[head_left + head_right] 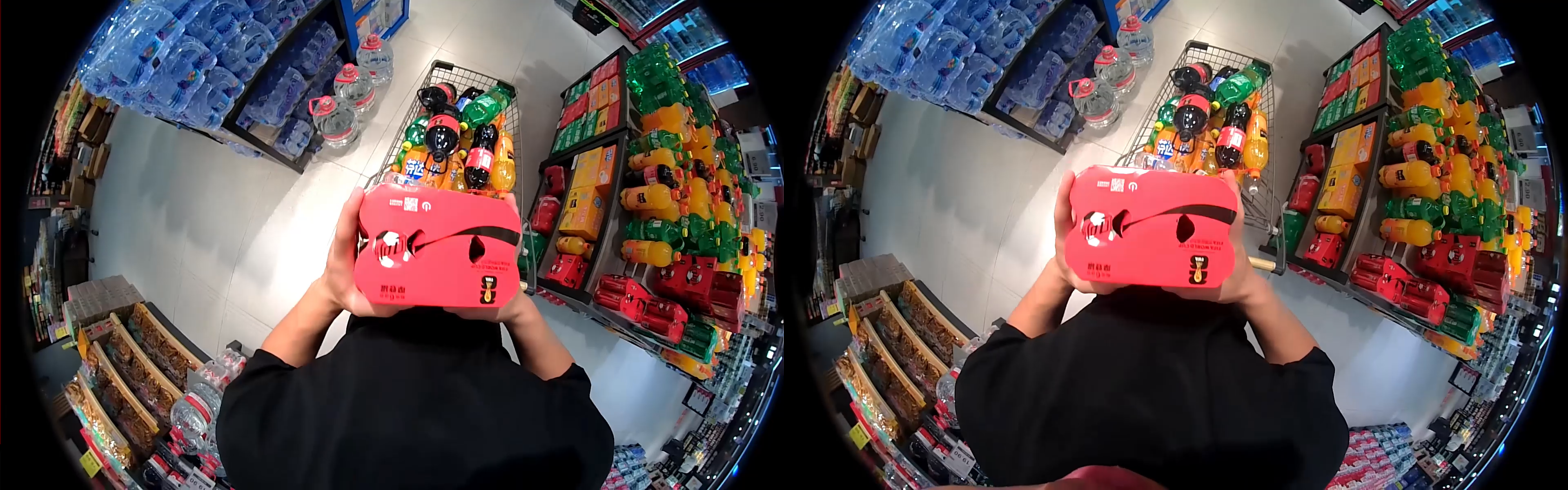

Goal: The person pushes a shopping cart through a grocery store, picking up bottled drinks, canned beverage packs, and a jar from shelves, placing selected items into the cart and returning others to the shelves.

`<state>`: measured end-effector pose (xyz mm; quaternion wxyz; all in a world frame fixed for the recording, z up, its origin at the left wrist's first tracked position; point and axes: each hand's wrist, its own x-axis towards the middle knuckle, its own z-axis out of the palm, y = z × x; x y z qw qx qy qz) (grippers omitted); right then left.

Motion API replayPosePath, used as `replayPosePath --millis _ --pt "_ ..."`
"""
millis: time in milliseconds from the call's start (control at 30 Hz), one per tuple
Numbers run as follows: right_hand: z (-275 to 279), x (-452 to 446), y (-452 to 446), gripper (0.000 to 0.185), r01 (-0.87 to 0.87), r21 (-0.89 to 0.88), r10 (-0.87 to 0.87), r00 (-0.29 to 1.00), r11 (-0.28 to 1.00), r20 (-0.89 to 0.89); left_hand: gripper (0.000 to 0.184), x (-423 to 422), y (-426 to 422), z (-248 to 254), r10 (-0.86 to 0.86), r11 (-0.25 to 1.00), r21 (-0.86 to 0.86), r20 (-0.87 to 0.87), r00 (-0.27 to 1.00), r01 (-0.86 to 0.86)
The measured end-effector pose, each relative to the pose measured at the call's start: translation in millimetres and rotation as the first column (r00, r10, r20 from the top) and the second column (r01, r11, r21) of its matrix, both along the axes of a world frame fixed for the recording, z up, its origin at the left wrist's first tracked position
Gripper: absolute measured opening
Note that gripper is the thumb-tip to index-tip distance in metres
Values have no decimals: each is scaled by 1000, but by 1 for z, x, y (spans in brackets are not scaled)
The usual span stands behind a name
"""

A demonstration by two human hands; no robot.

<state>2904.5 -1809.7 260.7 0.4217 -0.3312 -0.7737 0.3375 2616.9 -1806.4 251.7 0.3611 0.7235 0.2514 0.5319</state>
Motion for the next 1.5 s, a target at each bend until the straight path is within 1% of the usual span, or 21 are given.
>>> replayPosePath --millis 33,133,300,433,500,567,600,667,700,733,800,867,1067,1133,1167,1200,1267,1300,1333,1400,1500 --pt "-11 -1 1 140 -45 39 48 995 998 -82 148 -4 2 -13 12 999 48 -18 1000 -11" --pt "-11 3 -5 157 -178 -78 141 929 981 -344 122 -8 7 -30 51 979 201 -51 997 -40" --pt "-29 3 -34 132 -84 29 89 946 996 -311 107 4 -6 -30 8 972 236 -8 1000 -6" --pt "-47 6 -56 119 -28 -173 -27 951 985 -308 105 7 -14 -37 -12 985 174 0 1000 12" --pt "-74 10 -71 118 -47 -485 -184 889 873 -418 98 7 -11 -35 -55 990 132 -17 998 56" --pt "-89 13 -82 118 -86 -702 -378 793 707 -478 110 11 -7 -32 -50 992 112 -23 998 52" --pt "-86 12 -77 120 -59 -670 -357 811 740 -465 116 14 -5 -31 -47 993 104 -26 999 49" --pt "-79 10 -68 124 -4 -601 -321 842 799 -433 127 17 -3 -46 -88 982 -163 33 996 93" --pt "-43 2 -56 123 40 -618 -349 853 785 -388 134 19 -2 -53 -91 950 -291 72 993 109" --pt "-25 -2 -45 123 84 -632 -375 861 771 -343 134 32 13 -26 -104 876 -464 82 991 130" --pt "-36 1 -23 85 -47 -821 -560 710 568 -428 127 60 34 -22 -41 623 -760 207 978 187" --pt "-68 17 6 71 -19 -828 -624 647 561 -438 118 84 60 -61 -23 624 -766 182 983 156" --pt "-133 95 116 61 -48 -931 -644 710 361 -286 117 159 175 -149 39 555 -822 179 983 127" --pt "-156 103 137 59 -29 -950 -698 671 311 -249 114 175 193 -164 62 560 -814 224 973 152" --pt "-168 109 142 59 -56 -945 -677 684 323 -272 106 181 194 -173 120 545 -835 170 978 78" --pt "-175 112 144 62 -46 -955 -675 698 294 -242 105 185 202 -207 112 535 -841 159 981 76" --pt "-208 121 147 66 -52 -968 -664 719 244 -206 109 184 195 -214 116 505 -863 86 989 16" --pt "-221 124 147 71 -62 -966 -650 729 250 -214 111 183 192 -218 97 489 -871 112 989 50" --pt "-221 123 146 73 -47 -966 -636 744 253 -203 95 187 188 -231 178 498 -867 71 982 -27" --pt "-223 118 145 77 -13 -932 -577 782 363 -236 81 185 181 -242 152 495 -860 223 963 121" --pt "-232 111 140 69 86 -857 -446 877 508 -176 75 175 173 -252 139 508 -860 142 980 53"
